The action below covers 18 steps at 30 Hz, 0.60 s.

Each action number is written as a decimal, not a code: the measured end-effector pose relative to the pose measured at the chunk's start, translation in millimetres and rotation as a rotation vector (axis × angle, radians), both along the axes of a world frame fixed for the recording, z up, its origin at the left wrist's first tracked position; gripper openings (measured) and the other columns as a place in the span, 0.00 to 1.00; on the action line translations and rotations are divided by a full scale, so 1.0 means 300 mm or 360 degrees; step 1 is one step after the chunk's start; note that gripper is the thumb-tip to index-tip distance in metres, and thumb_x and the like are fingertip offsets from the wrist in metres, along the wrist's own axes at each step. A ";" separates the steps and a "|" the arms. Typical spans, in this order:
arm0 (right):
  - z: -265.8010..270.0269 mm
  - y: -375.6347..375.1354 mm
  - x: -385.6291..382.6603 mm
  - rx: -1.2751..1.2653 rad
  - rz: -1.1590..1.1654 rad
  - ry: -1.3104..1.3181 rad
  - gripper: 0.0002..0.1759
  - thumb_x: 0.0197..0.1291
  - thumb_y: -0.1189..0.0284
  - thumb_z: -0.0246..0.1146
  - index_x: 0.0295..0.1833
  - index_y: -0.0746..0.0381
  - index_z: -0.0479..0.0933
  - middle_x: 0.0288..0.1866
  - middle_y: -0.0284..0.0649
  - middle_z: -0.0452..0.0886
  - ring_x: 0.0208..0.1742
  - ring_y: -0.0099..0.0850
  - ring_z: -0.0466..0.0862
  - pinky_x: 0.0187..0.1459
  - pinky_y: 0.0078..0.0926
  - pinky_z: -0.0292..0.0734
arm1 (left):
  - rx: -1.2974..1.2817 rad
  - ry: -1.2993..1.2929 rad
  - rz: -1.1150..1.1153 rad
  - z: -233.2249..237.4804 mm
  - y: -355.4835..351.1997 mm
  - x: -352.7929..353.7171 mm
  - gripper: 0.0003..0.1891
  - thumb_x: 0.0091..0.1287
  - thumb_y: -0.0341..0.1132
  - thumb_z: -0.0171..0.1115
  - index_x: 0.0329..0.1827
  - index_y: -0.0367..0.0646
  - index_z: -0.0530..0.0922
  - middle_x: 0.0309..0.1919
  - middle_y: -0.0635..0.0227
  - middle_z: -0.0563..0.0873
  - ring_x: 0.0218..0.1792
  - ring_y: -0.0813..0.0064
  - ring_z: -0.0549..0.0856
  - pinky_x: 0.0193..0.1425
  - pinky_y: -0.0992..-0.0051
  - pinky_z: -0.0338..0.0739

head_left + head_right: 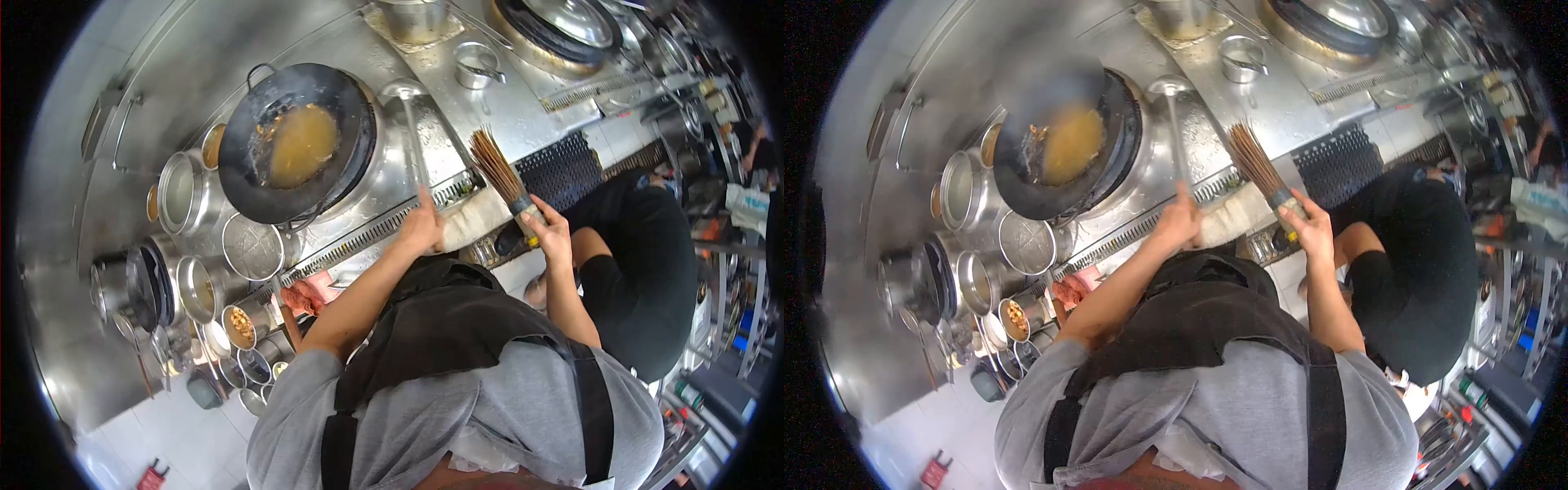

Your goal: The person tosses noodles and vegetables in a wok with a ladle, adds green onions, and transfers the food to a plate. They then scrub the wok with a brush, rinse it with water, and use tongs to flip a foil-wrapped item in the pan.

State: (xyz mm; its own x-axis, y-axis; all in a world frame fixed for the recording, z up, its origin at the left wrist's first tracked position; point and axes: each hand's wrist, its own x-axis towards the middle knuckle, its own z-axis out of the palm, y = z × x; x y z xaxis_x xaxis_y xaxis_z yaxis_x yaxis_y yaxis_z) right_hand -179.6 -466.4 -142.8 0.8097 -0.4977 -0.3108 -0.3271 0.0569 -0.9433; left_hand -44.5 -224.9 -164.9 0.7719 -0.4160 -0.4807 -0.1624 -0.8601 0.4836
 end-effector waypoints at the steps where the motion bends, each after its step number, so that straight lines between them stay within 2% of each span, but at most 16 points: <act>1: 0.020 0.009 0.012 0.0005 0.0029 -0.0004 0.30 0.50 0.71 0.71 0.60 0.68 0.73 0.45 0.42 0.82 0.44 0.26 0.80 0.48 0.22 0.74 | -0.0225 0.0083 -0.0131 0.006 -0.006 0.005 0.41 0.63 0.36 0.52 0.71 0.23 0.38 0.33 0.38 0.82 0.35 0.46 0.83 0.44 0.59 0.78; 2: 0.047 0.021 0.029 0.0049 0.0075 -0.0016 0.30 0.51 0.72 0.70 0.61 0.69 0.72 0.46 0.42 0.82 0.45 0.26 0.80 0.49 0.22 0.74 | -0.0331 0.0068 -0.0129 0.033 -0.001 0.004 0.39 0.65 0.41 0.52 0.71 0.24 0.46 0.32 0.40 0.82 0.36 0.46 0.83 0.46 0.58 0.77; 4: 0.054 0.039 0.065 0.0049 0.0124 -0.0047 0.30 0.52 0.73 0.70 0.61 0.70 0.71 0.46 0.42 0.82 0.45 0.25 0.80 0.49 0.22 0.74 | -0.0599 -0.0051 -0.0078 0.092 0.043 0.022 0.33 0.63 0.38 0.55 0.68 0.29 0.58 0.38 0.41 0.81 0.41 0.46 0.82 0.51 0.59 0.76; 5: 0.064 0.051 0.088 0.0051 0.0147 -0.0042 0.31 0.52 0.73 0.70 0.62 0.70 0.71 0.46 0.42 0.82 0.45 0.26 0.80 0.49 0.22 0.74 | -0.0607 -0.0076 -0.0038 0.100 0.086 0.034 0.33 0.63 0.38 0.55 0.68 0.29 0.58 0.38 0.41 0.81 0.41 0.46 0.82 0.51 0.59 0.76; 6: 0.074 0.066 0.113 0.0054 0.0169 -0.0036 0.31 0.52 0.72 0.70 0.62 0.70 0.70 0.47 0.42 0.81 0.45 0.26 0.80 0.49 0.22 0.74 | -0.0678 -0.0498 0.0028 0.106 0.145 0.045 0.29 0.62 0.36 0.56 0.65 0.31 0.64 0.42 0.42 0.80 0.44 0.46 0.81 0.53 0.59 0.75; 7: 0.081 0.087 0.143 -0.0016 0.0201 -0.0087 0.32 0.51 0.73 0.69 0.62 0.69 0.70 0.41 0.42 0.82 0.38 0.26 0.81 0.38 0.21 0.76 | -0.0732 -0.0918 0.0093 0.110 0.208 0.055 0.26 0.60 0.34 0.57 0.62 0.34 0.69 0.46 0.43 0.79 0.47 0.46 0.80 0.55 0.59 0.74; 8: 0.096 0.109 0.178 -0.0025 0.0241 -0.0098 0.32 0.51 0.73 0.69 0.62 0.69 0.70 0.41 0.42 0.82 0.38 0.26 0.81 0.38 0.21 0.76 | -0.0677 -0.1092 0.0255 0.112 0.276 0.071 0.22 0.58 0.30 0.58 0.57 0.35 0.73 0.52 0.44 0.77 0.50 0.46 0.78 0.58 0.59 0.73; 10: 0.137 0.155 0.253 0.0084 0.0350 -0.0107 0.32 0.50 0.73 0.71 0.61 0.69 0.70 0.44 0.42 0.81 0.43 0.26 0.79 0.46 0.22 0.74 | -0.0488 -0.1327 0.0477 0.096 0.429 0.106 0.17 0.58 0.30 0.57 0.50 0.33 0.78 0.49 0.45 0.79 0.50 0.47 0.79 0.59 0.59 0.72; 11: 0.153 0.176 0.302 -0.0008 0.0461 -0.0101 0.32 0.49 0.74 0.71 0.61 0.68 0.70 0.43 0.42 0.81 0.42 0.25 0.79 0.45 0.22 0.74 | -0.0404 -0.1418 0.0596 0.101 0.488 0.118 0.12 0.59 0.30 0.58 0.42 0.33 0.80 0.43 0.47 0.81 0.46 0.49 0.80 0.53 0.58 0.74; 12: 0.184 0.207 0.355 -0.0008 0.0566 -0.0033 0.33 0.48 0.73 0.72 0.61 0.67 0.70 0.44 0.42 0.81 0.42 0.26 0.80 0.45 0.22 0.74 | -0.0395 -0.1430 0.0637 0.100 0.535 0.134 0.12 0.59 0.30 0.58 0.42 0.33 0.80 0.43 0.47 0.81 0.46 0.49 0.80 0.53 0.58 0.74; 14: 0.191 0.290 0.482 -0.0258 0.0819 -0.0284 0.32 0.48 0.70 0.72 0.60 0.65 0.72 0.44 0.42 0.83 0.41 0.28 0.81 0.46 0.24 0.75 | -0.0240 -0.1299 0.0620 0.092 0.619 0.158 0.06 0.60 0.30 0.59 0.31 0.38 0.82 0.30 0.53 0.83 0.34 0.52 0.82 0.45 0.58 0.76; 15: 0.316 0.421 0.609 -0.0649 0.1131 -0.0232 0.30 0.49 0.68 0.72 0.59 0.62 0.74 0.46 0.45 0.83 0.45 0.30 0.82 0.49 0.24 0.74 | -0.0364 -0.1334 0.0505 0.070 0.656 0.184 0.12 0.60 0.31 0.60 0.18 0.39 0.77 0.19 0.58 0.81 0.24 0.55 0.81 0.37 0.57 0.74; 16: 0.309 0.479 0.677 -0.0739 0.1247 -0.0395 0.29 0.48 0.67 0.71 0.58 0.58 0.75 0.46 0.50 0.82 0.46 0.36 0.83 0.49 0.29 0.75 | -0.0362 -0.1345 0.0526 0.064 0.658 0.190 0.12 0.60 0.31 0.60 0.18 0.39 0.77 0.19 0.58 0.81 0.24 0.55 0.81 0.37 0.57 0.74; 18: 0.301 0.604 0.816 -0.1218 0.1452 -0.0696 0.27 0.49 0.65 0.69 0.57 0.57 0.76 0.45 0.51 0.83 0.46 0.45 0.83 0.50 0.35 0.76 | -0.0411 -0.1406 0.0500 0.053 0.660 0.196 0.15 0.60 0.33 0.60 0.14 0.41 0.74 0.16 0.60 0.79 0.21 0.58 0.81 0.33 0.59 0.73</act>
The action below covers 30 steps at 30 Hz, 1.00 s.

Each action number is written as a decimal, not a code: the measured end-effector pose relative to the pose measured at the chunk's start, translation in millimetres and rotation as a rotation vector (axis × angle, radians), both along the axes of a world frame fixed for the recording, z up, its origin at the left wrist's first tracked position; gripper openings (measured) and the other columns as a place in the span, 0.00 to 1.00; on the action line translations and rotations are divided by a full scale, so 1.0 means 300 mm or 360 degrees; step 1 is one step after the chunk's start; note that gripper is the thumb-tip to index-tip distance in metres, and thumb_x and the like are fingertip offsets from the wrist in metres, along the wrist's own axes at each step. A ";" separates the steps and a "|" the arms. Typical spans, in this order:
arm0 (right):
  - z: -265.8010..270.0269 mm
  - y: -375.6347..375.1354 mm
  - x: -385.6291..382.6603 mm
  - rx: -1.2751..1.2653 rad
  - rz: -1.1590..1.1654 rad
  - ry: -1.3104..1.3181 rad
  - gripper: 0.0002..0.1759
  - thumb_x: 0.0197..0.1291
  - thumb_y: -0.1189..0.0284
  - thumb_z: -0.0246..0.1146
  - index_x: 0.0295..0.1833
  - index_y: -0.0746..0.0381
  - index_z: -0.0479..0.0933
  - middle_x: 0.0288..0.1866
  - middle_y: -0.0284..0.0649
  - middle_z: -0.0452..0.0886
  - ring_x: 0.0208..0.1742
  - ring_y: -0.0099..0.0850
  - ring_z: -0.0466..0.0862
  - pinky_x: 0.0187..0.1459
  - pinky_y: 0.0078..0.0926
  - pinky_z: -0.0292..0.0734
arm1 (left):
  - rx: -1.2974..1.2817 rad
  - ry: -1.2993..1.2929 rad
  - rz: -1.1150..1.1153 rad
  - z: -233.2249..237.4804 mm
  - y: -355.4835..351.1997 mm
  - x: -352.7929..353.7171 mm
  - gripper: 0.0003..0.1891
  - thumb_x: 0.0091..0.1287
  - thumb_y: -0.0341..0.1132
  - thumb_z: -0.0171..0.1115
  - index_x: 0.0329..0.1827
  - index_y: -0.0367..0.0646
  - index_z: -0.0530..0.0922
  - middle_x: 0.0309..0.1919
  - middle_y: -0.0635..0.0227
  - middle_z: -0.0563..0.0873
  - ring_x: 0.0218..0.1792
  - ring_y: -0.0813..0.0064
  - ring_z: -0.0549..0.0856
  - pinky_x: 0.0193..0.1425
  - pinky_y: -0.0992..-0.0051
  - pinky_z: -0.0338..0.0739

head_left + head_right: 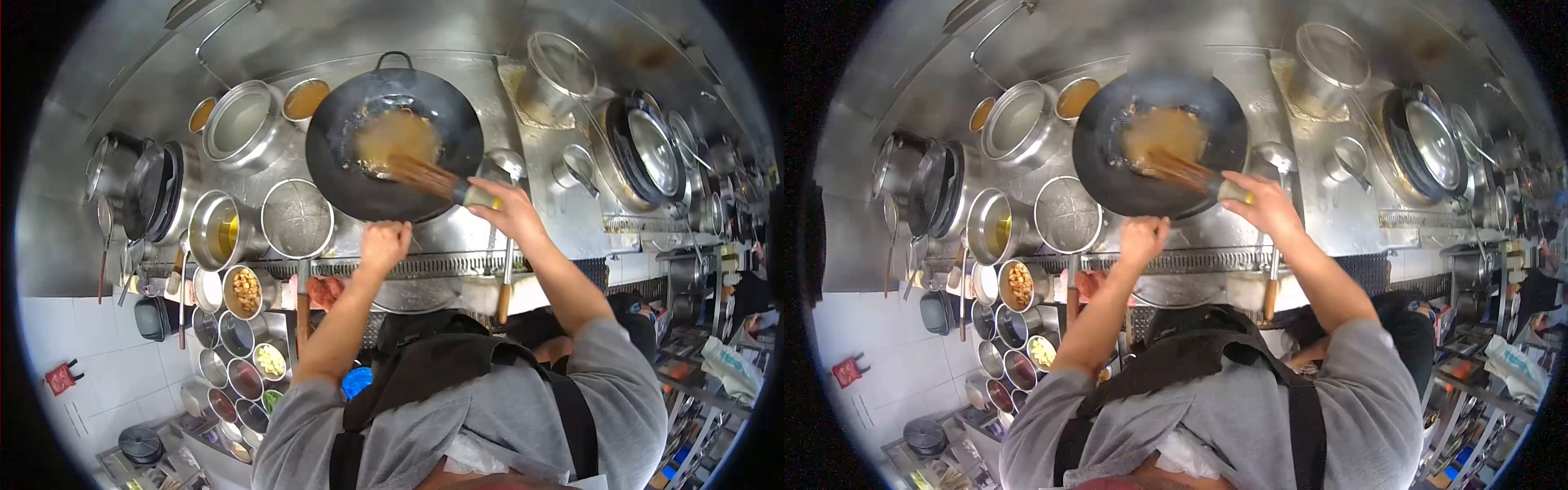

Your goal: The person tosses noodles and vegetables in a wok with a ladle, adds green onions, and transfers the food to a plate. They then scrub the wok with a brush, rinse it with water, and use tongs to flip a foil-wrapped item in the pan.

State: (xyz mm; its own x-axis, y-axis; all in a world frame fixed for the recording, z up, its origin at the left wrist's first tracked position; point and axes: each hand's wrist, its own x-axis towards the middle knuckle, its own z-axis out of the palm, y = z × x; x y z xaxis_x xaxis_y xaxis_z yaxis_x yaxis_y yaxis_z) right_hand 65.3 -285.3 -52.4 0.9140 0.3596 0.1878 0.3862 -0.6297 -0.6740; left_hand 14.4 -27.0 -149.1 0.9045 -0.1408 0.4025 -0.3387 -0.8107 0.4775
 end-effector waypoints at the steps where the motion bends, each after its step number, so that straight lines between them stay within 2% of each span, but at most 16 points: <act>1: -0.019 0.038 0.086 -0.0012 0.0012 -0.0013 0.27 0.49 0.65 0.69 0.57 0.57 0.76 0.45 0.51 0.83 0.46 0.45 0.83 0.50 0.35 0.76 | -0.0004 0.0003 0.0012 -0.014 0.001 0.010 0.15 0.60 0.34 0.60 0.14 0.42 0.74 0.16 0.60 0.79 0.21 0.58 0.81 0.33 0.59 0.73; 3: -0.065 0.111 0.253 -0.0783 0.0487 -0.0013 0.22 0.50 0.63 0.64 0.53 0.55 0.79 0.40 0.50 0.83 0.42 0.50 0.82 0.49 0.41 0.77 | -0.0025 0.0004 0.0017 -0.038 0.003 0.009 0.15 0.59 0.36 0.60 0.14 0.43 0.75 0.16 0.60 0.79 0.21 0.59 0.81 0.32 0.61 0.72; 4: -0.071 0.153 0.329 -0.0906 0.0503 -0.0121 0.17 0.52 0.65 0.61 0.48 0.53 0.82 0.37 0.49 0.83 0.40 0.49 0.83 0.48 0.42 0.79 | -0.0036 -0.0010 0.0007 -0.038 0.007 0.011 0.15 0.59 0.36 0.60 0.14 0.43 0.75 0.16 0.61 0.79 0.21 0.59 0.81 0.33 0.61 0.72; 6: -0.111 0.259 0.513 -0.1192 0.0183 -0.0141 0.12 0.50 0.68 0.59 0.39 0.57 0.83 0.35 0.50 0.83 0.39 0.46 0.84 0.45 0.42 0.80 | -0.0051 0.0049 0.0016 -0.048 0.014 0.013 0.14 0.58 0.36 0.62 0.15 0.43 0.76 0.17 0.61 0.80 0.23 0.61 0.81 0.35 0.62 0.71; 7: -0.147 0.310 0.596 -0.1172 -0.0013 -0.0089 0.11 0.51 0.69 0.58 0.37 0.59 0.82 0.36 0.50 0.83 0.40 0.47 0.83 0.45 0.43 0.79 | -0.0105 0.0031 0.0030 -0.051 0.013 0.017 0.14 0.57 0.36 0.62 0.15 0.43 0.76 0.17 0.62 0.80 0.23 0.62 0.81 0.35 0.63 0.71; 10: -0.171 0.494 0.635 -0.0633 -0.0240 -0.0198 0.17 0.52 0.66 0.65 0.48 0.58 0.82 0.41 0.50 0.83 0.43 0.49 0.83 0.49 0.41 0.78 | -0.0176 0.0023 0.0041 -0.037 0.018 0.020 0.13 0.57 0.36 0.63 0.15 0.43 0.76 0.17 0.63 0.80 0.24 0.64 0.80 0.36 0.65 0.71; 13: -0.232 0.557 0.580 -0.0400 0.0005 0.0009 0.23 0.49 0.64 0.69 0.53 0.57 0.79 0.46 0.49 0.82 0.48 0.47 0.81 0.54 0.38 0.76 | -0.0199 0.0004 0.0019 -0.039 0.032 0.015 0.13 0.57 0.36 0.63 0.16 0.42 0.77 0.17 0.64 0.79 0.24 0.65 0.80 0.37 0.66 0.70; 14: -0.225 0.547 0.541 -0.0415 0.0004 -0.0002 0.23 0.49 0.64 0.69 0.53 0.57 0.79 0.46 0.49 0.82 0.48 0.47 0.81 0.54 0.38 0.76 | -0.0194 -0.0002 -0.0002 -0.039 0.035 0.015 0.13 0.57 0.36 0.63 0.17 0.42 0.77 0.17 0.64 0.79 0.24 0.65 0.80 0.37 0.66 0.70; 16: -0.203 0.495 0.449 -0.0386 0.0450 0.0023 0.23 0.49 0.63 0.68 0.53 0.56 0.80 0.47 0.49 0.81 0.48 0.47 0.81 0.53 0.39 0.76 | -0.0213 0.0036 -0.0033 -0.034 0.044 0.011 0.12 0.58 0.36 0.63 0.18 0.41 0.78 0.19 0.64 0.79 0.25 0.66 0.80 0.38 0.67 0.70; 17: -0.176 0.459 0.415 -0.0398 0.0439 0.0028 0.23 0.49 0.63 0.68 0.53 0.56 0.80 0.47 0.49 0.81 0.48 0.47 0.81 0.53 0.39 0.76 | -0.0226 0.0012 -0.0048 -0.031 0.048 0.011 0.12 0.57 0.36 0.63 0.18 0.42 0.77 0.19 0.63 0.79 0.26 0.65 0.80 0.38 0.66 0.70; 19: -0.103 0.393 0.375 -0.0681 0.0576 0.0129 0.23 0.49 0.63 0.67 0.52 0.56 0.80 0.44 0.49 0.82 0.46 0.47 0.82 0.50 0.40 0.78 | -0.0247 -0.0008 -0.0074 -0.035 0.053 0.014 0.12 0.57 0.35 0.64 0.18 0.42 0.76 0.19 0.63 0.78 0.26 0.64 0.80 0.37 0.66 0.70; 20: -0.074 0.392 0.400 -0.0688 0.0571 0.0132 0.23 0.49 0.63 0.67 0.52 0.56 0.80 0.44 0.49 0.82 0.46 0.47 0.82 0.50 0.40 0.78 | -0.0264 -0.0023 -0.0086 -0.040 0.054 0.017 0.11 0.57 0.35 0.64 0.18 0.42 0.76 0.20 0.63 0.78 0.26 0.63 0.80 0.37 0.65 0.70; 22: -0.045 0.395 0.501 -0.1181 0.0216 0.0156 0.22 0.48 0.63 0.66 0.52 0.54 0.80 0.42 0.49 0.83 0.46 0.47 0.82 0.49 0.41 0.78 | -0.0281 -0.0024 -0.0102 -0.047 0.053 0.011 0.11 0.58 0.35 0.64 0.19 0.42 0.76 0.20 0.62 0.78 0.27 0.63 0.79 0.38 0.65 0.70; 26: -0.122 0.573 0.644 -0.0825 -0.0338 0.0007 0.23 0.48 0.64 0.66 0.53 0.51 0.79 0.41 0.50 0.83 0.45 0.47 0.82 0.50 0.41 0.78 | -0.0242 0.0057 -0.0098 -0.043 0.058 0.017 0.11 0.59 0.36 0.61 0.20 0.41 0.78 0.21 0.63 0.80 0.29 0.64 0.80 0.40 0.66 0.70; 28: -0.190 0.590 0.597 -0.0755 -0.0198 0.0023 0.22 0.49 0.64 0.66 0.53 0.52 0.79 0.42 0.50 0.82 0.46 0.47 0.82 0.51 0.40 0.77 | -0.0257 0.0082 -0.0115 -0.037 0.052 -0.009 0.11 0.59 0.36 0.61 0.20 0.41 0.78 0.21 0.63 0.79 0.29 0.64 0.80 0.41 0.66 0.70; 30: -0.238 0.558 0.477 -0.0555 0.0153 -0.0046 0.24 0.48 0.64 0.68 0.53 0.55 0.80 0.44 0.50 0.82 0.46 0.49 0.81 0.51 0.36 0.77 | -0.0266 0.0014 -0.0095 -0.035 0.053 0.009 0.11 0.58 0.35 0.63 0.20 0.42 0.76 0.21 0.62 0.79 0.27 0.62 0.79 0.38 0.65 0.70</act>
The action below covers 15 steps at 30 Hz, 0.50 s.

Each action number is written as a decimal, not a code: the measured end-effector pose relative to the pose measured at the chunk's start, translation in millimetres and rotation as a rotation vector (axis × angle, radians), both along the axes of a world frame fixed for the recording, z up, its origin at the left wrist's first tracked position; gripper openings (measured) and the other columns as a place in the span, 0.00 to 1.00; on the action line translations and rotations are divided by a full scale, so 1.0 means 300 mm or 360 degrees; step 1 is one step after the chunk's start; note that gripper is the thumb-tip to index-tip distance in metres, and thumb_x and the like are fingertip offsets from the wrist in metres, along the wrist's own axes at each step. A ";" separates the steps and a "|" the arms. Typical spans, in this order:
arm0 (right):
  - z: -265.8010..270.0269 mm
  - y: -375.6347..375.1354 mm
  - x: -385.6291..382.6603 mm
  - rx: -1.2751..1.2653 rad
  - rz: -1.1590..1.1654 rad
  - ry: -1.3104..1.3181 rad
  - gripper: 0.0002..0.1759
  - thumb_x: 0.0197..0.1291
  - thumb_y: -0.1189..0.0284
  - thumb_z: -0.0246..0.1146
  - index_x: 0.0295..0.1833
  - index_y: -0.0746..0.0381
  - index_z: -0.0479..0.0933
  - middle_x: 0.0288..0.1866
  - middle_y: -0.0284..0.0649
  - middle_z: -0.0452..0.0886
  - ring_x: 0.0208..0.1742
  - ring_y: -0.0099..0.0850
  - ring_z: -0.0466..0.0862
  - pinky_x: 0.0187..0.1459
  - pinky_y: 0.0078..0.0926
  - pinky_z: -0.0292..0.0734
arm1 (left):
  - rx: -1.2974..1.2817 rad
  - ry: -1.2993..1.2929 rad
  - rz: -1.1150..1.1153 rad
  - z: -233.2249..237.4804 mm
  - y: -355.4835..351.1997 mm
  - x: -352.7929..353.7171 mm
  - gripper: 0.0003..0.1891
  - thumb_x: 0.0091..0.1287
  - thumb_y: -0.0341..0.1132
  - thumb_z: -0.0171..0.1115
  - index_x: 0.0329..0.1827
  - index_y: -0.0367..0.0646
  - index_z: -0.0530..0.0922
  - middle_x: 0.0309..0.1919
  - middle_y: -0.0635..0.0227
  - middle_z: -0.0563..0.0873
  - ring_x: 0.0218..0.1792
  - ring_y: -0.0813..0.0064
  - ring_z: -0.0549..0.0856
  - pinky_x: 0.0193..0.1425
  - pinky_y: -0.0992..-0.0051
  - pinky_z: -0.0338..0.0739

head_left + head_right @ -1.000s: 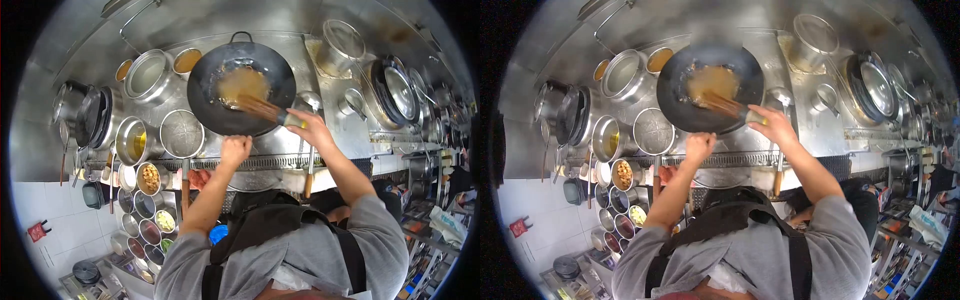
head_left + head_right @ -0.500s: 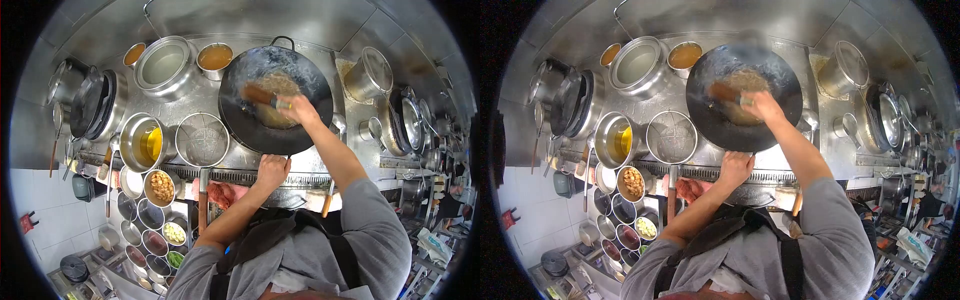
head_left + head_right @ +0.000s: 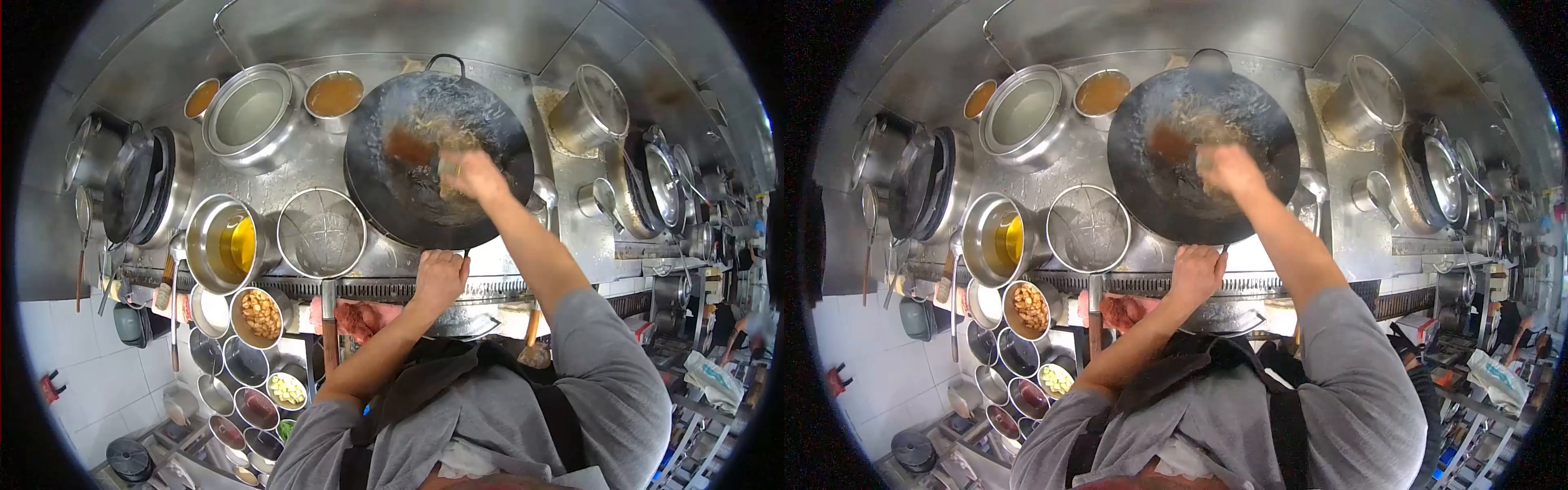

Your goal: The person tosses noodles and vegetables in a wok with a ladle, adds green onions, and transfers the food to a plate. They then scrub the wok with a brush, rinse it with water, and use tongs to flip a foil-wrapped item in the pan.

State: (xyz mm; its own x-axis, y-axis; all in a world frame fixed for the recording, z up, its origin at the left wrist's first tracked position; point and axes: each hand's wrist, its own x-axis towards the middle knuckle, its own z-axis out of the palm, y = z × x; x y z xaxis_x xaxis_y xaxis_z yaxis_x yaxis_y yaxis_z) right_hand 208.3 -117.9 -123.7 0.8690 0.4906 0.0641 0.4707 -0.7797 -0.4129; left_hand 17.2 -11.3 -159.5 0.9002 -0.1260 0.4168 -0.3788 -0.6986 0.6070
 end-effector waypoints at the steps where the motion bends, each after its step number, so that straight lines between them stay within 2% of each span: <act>1: 0.007 -0.026 -0.067 0.0092 0.0081 0.0099 0.25 0.47 0.64 0.69 0.54 0.56 0.79 0.45 0.50 0.82 0.46 0.48 0.82 0.51 0.36 0.77 | 0.0005 0.0029 -0.0010 0.003 0.001 0.001 0.12 0.59 0.36 0.62 0.20 0.41 0.76 0.21 0.62 0.79 0.27 0.62 0.79 0.38 0.64 0.69; 2: 0.014 -0.060 -0.124 0.0187 0.0159 0.0204 0.26 0.47 0.64 0.70 0.54 0.57 0.79 0.45 0.50 0.82 0.46 0.48 0.82 0.51 0.35 0.77 | 0.0000 0.0027 -0.0015 0.005 -0.001 -0.002 0.12 0.59 0.36 0.62 0.20 0.41 0.76 0.21 0.62 0.79 0.27 0.62 0.79 0.38 0.64 0.69; 4: 0.100 -0.157 -0.182 0.0003 0.0235 0.0341 0.26 0.46 0.63 0.70 0.54 0.56 0.79 0.44 0.51 0.82 0.45 0.48 0.82 0.51 0.35 0.77 | 0.0029 0.0061 0.0008 0.006 -0.001 -0.001 0.13 0.60 0.38 0.61 0.20 0.41 0.76 0.21 0.62 0.79 0.27 0.61 0.79 0.38 0.63 0.69; 6: 0.157 -0.290 -0.138 -0.0203 0.0231 0.0500 0.22 0.48 0.63 0.66 0.52 0.55 0.80 0.45 0.49 0.82 0.46 0.47 0.82 0.53 0.36 0.77 | 0.0006 0.0072 -0.0002 0.014 -0.004 -0.002 0.14 0.60 0.39 0.60 0.20 0.41 0.76 0.21 0.61 0.79 0.27 0.61 0.79 0.38 0.63 0.69; 8: 0.221 -0.355 -0.022 -0.0537 0.0095 0.0280 0.20 0.48 0.65 0.65 0.50 0.56 0.81 0.43 0.49 0.83 0.45 0.46 0.82 0.52 0.37 0.77 | 0.0000 0.0084 -0.0008 0.023 -0.001 -0.001 0.15 0.61 0.41 0.60 0.20 0.41 0.76 0.21 0.61 0.79 0.27 0.60 0.79 0.39 0.63 0.69; 10: 0.224 -0.303 0.112 -0.0628 -0.0388 0.0121 0.20 0.48 0.65 0.65 0.50 0.56 0.81 0.41 0.49 0.83 0.44 0.45 0.83 0.52 0.38 0.77 | -0.0019 0.0091 -0.0034 0.025 0.002 0.001 0.16 0.61 0.42 0.60 0.20 0.41 0.76 0.21 0.60 0.79 0.28 0.60 0.79 0.39 0.63 0.69; 12: 0.129 -0.221 0.223 -0.0378 -0.0284 -0.0137 0.21 0.48 0.66 0.65 0.51 0.54 0.80 0.40 0.49 0.83 0.43 0.46 0.83 0.52 0.39 0.77 | 0.0007 0.0098 -0.0040 0.017 0.002 0.004 0.16 0.61 0.42 0.61 0.20 0.40 0.76 0.21 0.60 0.79 0.28 0.60 0.79 0.39 0.63 0.69; 15: 0.107 -0.015 0.168 -0.0270 -0.0169 -0.0055 0.22 0.50 0.65 0.65 0.53 0.54 0.79 0.41 0.50 0.83 0.44 0.46 0.83 0.52 0.39 0.77 | 0.0019 0.0162 -0.0071 0.029 0.002 0.001 0.19 0.62 0.44 0.59 0.19 0.38 0.77 0.21 0.58 0.79 0.28 0.59 0.79 0.41 0.63 0.69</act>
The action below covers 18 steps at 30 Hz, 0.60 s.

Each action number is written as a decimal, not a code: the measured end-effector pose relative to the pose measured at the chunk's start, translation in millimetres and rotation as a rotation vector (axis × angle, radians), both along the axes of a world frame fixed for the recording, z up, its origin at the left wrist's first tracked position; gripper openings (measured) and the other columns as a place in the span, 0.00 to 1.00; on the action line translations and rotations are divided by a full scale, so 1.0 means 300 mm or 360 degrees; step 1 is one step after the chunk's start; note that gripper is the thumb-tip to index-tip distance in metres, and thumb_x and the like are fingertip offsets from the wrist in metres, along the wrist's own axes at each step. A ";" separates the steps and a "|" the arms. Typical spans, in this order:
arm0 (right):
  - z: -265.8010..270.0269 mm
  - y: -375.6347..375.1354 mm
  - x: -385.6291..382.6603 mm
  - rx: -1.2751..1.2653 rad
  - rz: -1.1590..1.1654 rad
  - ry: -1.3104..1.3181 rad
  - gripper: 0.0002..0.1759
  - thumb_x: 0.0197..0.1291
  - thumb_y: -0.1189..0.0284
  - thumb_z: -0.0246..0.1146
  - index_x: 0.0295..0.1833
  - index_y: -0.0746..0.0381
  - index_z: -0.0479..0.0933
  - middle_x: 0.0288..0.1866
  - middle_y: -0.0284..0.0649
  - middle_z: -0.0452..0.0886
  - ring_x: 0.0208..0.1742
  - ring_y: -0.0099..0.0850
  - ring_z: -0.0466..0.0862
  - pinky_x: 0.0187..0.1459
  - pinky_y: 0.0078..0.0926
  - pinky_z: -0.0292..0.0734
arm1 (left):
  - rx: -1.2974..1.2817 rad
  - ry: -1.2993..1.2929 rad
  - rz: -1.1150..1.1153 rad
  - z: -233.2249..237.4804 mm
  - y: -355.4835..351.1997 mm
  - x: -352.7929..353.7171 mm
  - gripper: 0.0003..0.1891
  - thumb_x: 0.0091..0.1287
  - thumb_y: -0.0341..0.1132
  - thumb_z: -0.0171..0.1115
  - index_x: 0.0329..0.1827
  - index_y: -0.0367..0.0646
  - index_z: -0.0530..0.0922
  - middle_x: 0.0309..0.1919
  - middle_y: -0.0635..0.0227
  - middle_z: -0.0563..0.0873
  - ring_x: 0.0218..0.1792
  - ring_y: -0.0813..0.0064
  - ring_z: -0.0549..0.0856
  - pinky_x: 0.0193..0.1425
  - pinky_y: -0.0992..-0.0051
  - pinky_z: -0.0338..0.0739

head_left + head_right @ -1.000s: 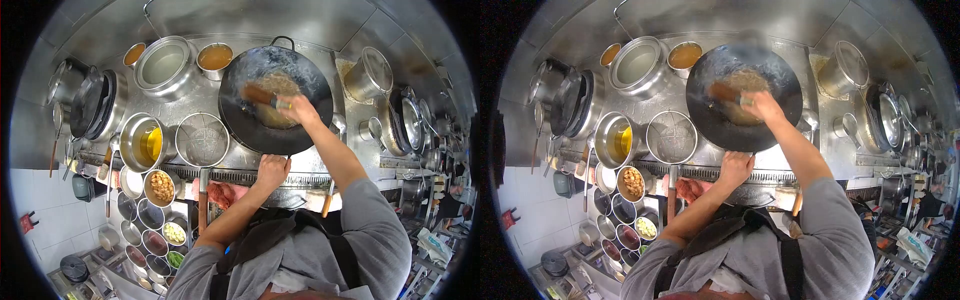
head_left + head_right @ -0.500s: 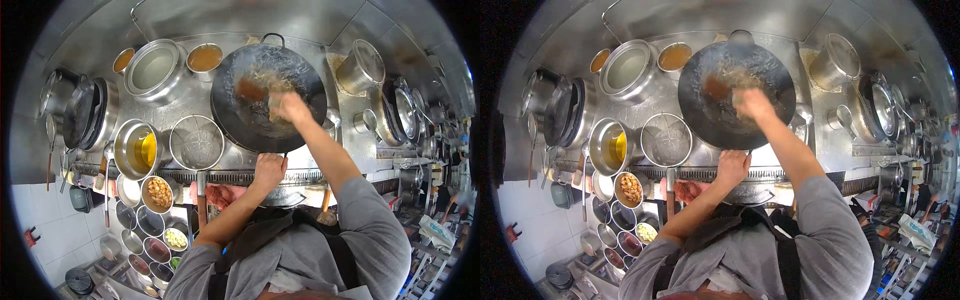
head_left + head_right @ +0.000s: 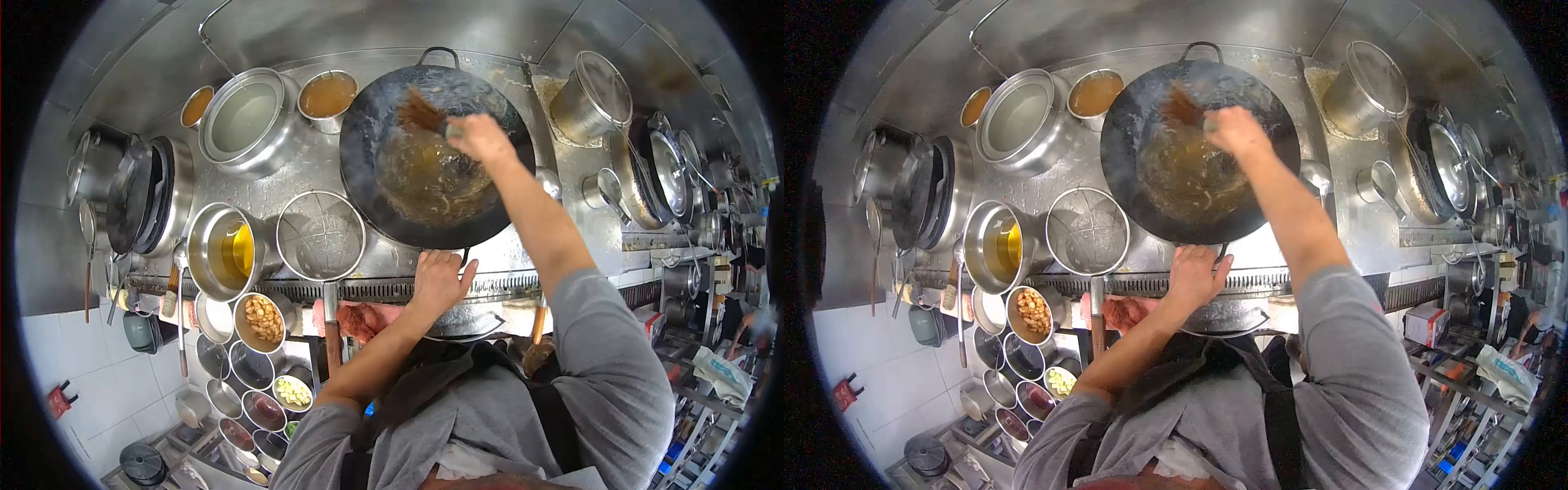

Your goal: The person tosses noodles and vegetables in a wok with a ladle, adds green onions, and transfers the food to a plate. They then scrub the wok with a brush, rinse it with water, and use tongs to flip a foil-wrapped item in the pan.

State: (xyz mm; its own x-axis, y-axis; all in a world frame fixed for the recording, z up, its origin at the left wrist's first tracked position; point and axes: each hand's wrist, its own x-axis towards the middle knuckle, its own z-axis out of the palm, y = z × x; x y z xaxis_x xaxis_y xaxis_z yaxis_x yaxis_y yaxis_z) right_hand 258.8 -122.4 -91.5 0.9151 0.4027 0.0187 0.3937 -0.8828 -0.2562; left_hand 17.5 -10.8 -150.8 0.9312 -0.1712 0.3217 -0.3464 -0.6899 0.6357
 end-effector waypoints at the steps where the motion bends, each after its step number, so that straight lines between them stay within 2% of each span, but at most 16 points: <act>1: -0.031 0.016 -0.044 0.0074 -0.0017 0.0041 0.22 0.50 0.65 0.65 0.54 0.54 0.79 0.41 0.50 0.82 0.44 0.46 0.82 0.52 0.39 0.77 | 0.0012 -0.0022 0.0007 -0.007 0.000 -0.002 0.18 0.62 0.43 0.59 0.20 0.38 0.78 0.21 0.58 0.79 0.29 0.59 0.79 0.41 0.63 0.69; 3: -0.106 -0.040 -0.129 0.0268 0.0312 0.0101 0.23 0.49 0.64 0.66 0.54 0.54 0.79 0.42 0.50 0.82 0.45 0.46 0.82 0.51 0.38 0.77 | 0.0017 -0.0056 0.0006 -0.010 -0.001 -0.001 0.17 0.62 0.42 0.59 0.20 0.38 0.78 0.21 0.58 0.79 0.29 0.59 0.79 0.41 0.63 0.69; 5: -0.048 -0.114 -0.245 0.0280 0.0452 0.0284 0.24 0.49 0.64 0.67 0.55 0.54 0.79 0.43 0.50 0.82 0.45 0.47 0.82 0.51 0.38 0.77 | -0.0031 -0.0074 0.0044 -0.011 -0.003 -0.003 0.14 0.61 0.39 0.60 0.21 0.39 0.76 0.22 0.60 0.79 0.29 0.59 0.78 0.41 0.63 0.69; 7: 0.049 -0.205 -0.287 -0.0084 0.0468 0.0419 0.24 0.48 0.64 0.67 0.54 0.55 0.79 0.43 0.50 0.82 0.46 0.46 0.82 0.51 0.37 0.77 | -0.0046 -0.0074 0.0047 -0.002 -0.007 -0.002 0.13 0.61 0.39 0.60 0.22 0.39 0.77 0.23 0.60 0.79 0.29 0.59 0.78 0.41 0.63 0.69; 8: 0.056 -0.265 -0.265 -0.0181 0.0457 0.0446 0.23 0.49 0.64 0.65 0.53 0.55 0.80 0.43 0.50 0.83 0.45 0.45 0.83 0.52 0.36 0.77 | -0.0059 -0.0072 0.0081 0.003 -0.007 0.001 0.13 0.61 0.38 0.60 0.23 0.39 0.77 0.23 0.59 0.79 0.29 0.59 0.78 0.41 0.63 0.69; 10: 0.111 -0.315 -0.170 -0.0428 0.0390 0.0241 0.15 0.49 0.66 0.62 0.43 0.57 0.83 0.39 0.48 0.84 0.39 0.45 0.84 0.47 0.36 0.79 | -0.0070 -0.0051 0.0064 0.012 -0.002 -0.001 0.12 0.61 0.38 0.60 0.24 0.39 0.77 0.24 0.59 0.79 0.30 0.58 0.78 0.42 0.63 0.69; 11: 0.135 -0.276 -0.097 -0.0594 0.0115 0.0365 0.12 0.48 0.66 0.62 0.38 0.59 0.82 0.36 0.49 0.83 0.37 0.44 0.84 0.44 0.38 0.80 | -0.0074 -0.0027 0.0054 0.009 -0.003 0.001 0.11 0.61 0.38 0.60 0.25 0.39 0.78 0.24 0.59 0.79 0.30 0.58 0.78 0.42 0.62 0.69; 12: 0.107 -0.237 -0.034 -0.0555 0.0060 0.0029 0.12 0.48 0.65 0.63 0.37 0.58 0.82 0.34 0.48 0.83 0.38 0.43 0.84 0.44 0.39 0.79 | -0.0073 -0.0019 0.0055 0.001 -0.004 -0.001 0.11 0.61 0.38 0.60 0.25 0.39 0.78 0.24 0.59 0.79 0.30 0.58 0.78 0.42 0.62 0.69; 13: 0.078 -0.201 0.019 -0.0340 0.0049 -0.0145 0.12 0.49 0.64 0.64 0.38 0.57 0.82 0.34 0.46 0.83 0.39 0.43 0.84 0.44 0.39 0.79 | -0.0076 -0.0027 0.0059 -0.008 -0.004 -0.002 0.11 0.61 0.37 0.60 0.25 0.39 0.78 0.24 0.59 0.79 0.31 0.58 0.78 0.43 0.63 0.69; 14: 0.036 -0.136 0.087 -0.0311 0.0003 -0.0072 0.12 0.49 0.64 0.64 0.39 0.57 0.82 0.36 0.44 0.84 0.43 0.44 0.83 0.47 0.39 0.79 | -0.0077 -0.0038 0.0062 -0.013 -0.005 -0.002 0.11 0.61 0.37 0.60 0.25 0.39 0.77 0.24 0.59 0.79 0.31 0.59 0.78 0.43 0.63 0.69; 15: 0.037 -0.037 0.075 -0.0182 -0.0186 0.0029 0.15 0.49 0.64 0.64 0.43 0.56 0.82 0.41 0.45 0.84 0.47 0.44 0.82 0.51 0.39 0.78 | -0.0071 -0.0035 0.0062 -0.013 -0.006 -0.003 0.11 0.61 0.37 0.60 0.25 0.39 0.77 0.24 0.59 0.79 0.31 0.59 0.78 0.43 0.63 0.69; 16: 0.023 0.009 0.055 -0.0063 -0.0206 0.0150 0.19 0.49 0.65 0.64 0.49 0.53 0.82 0.45 0.46 0.83 0.51 0.44 0.81 0.55 0.38 0.76 | -0.0059 -0.0040 0.0056 -0.011 -0.005 -0.003 0.11 0.61 0.37 0.60 0.25 0.39 0.77 0.24 0.59 0.79 0.31 0.59 0.78 0.43 0.63 0.69; 17: 0.008 0.030 0.019 -0.0115 -0.0102 0.0153 0.22 0.48 0.66 0.63 0.53 0.51 0.80 0.47 0.47 0.82 0.51 0.44 0.81 0.56 0.37 0.75 | -0.0048 -0.0049 0.0050 -0.007 -0.004 -0.004 0.11 0.61 0.37 0.60 0.25 0.39 0.77 0.24 0.60 0.79 0.30 0.59 0.78 0.43 0.63 0.69; 18: -0.009 0.027 -0.032 -0.0044 -0.0174 0.0182 0.22 0.48 0.66 0.63 0.53 0.51 0.80 0.47 0.47 0.82 0.51 0.45 0.81 0.57 0.37 0.75 | -0.0047 -0.0053 0.0048 -0.008 -0.004 -0.014 0.11 0.61 0.37 0.60 0.25 0.39 0.77 0.24 0.60 0.79 0.30 0.59 0.78 0.43 0.63 0.69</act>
